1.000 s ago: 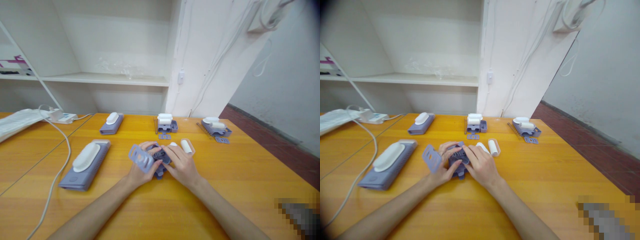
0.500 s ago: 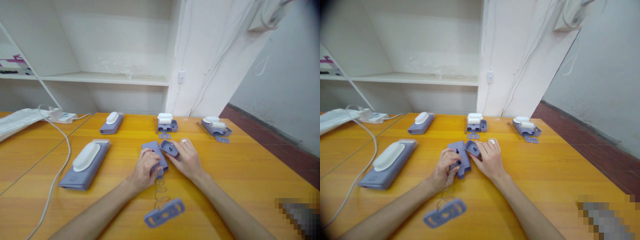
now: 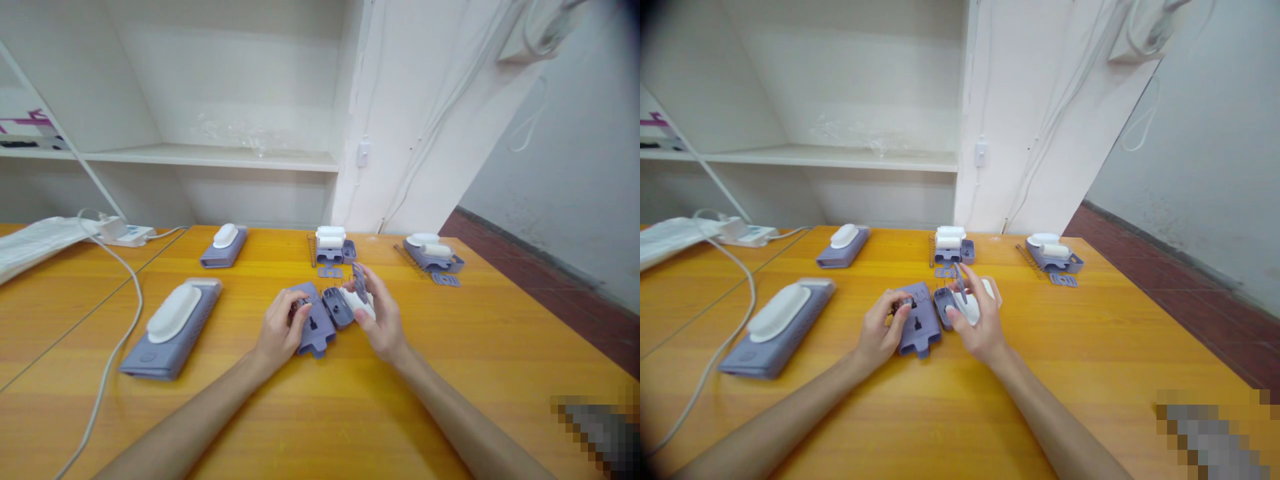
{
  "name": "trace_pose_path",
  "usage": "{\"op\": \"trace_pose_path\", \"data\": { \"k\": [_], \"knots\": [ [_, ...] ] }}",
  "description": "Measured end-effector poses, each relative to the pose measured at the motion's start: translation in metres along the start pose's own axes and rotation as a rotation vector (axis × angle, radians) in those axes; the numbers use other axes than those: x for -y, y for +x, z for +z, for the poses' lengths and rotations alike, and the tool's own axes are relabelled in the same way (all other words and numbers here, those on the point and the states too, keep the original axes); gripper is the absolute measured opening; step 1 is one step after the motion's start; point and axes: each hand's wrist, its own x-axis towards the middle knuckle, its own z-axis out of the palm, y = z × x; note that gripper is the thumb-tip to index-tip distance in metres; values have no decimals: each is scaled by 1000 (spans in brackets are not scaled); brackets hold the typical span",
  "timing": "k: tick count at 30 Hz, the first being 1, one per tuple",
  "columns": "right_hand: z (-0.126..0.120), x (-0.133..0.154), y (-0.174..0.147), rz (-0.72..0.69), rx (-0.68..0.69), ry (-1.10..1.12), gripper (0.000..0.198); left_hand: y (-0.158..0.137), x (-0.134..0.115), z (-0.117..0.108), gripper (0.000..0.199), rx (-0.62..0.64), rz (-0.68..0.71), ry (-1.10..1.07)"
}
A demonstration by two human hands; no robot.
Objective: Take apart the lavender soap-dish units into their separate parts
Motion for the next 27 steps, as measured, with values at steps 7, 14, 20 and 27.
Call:
{"op": "trace_pose_path", "data": {
  "k": [7,14,20,27],
  "knots": [
    [-5,6,16,319,-5,367,43,1,0,3,23,-12,-28,-105],
    [-5,4,14,265,-36,312,45,5,3,0,13,-52,-16,36],
    [-6,0,8,95,-53,146,52,5,9,-2,36,-162,-185,19],
    [-8,-4,9,5,-126,-10,45,10,3,-1,37,-297,-326,-88]
  ]
}}
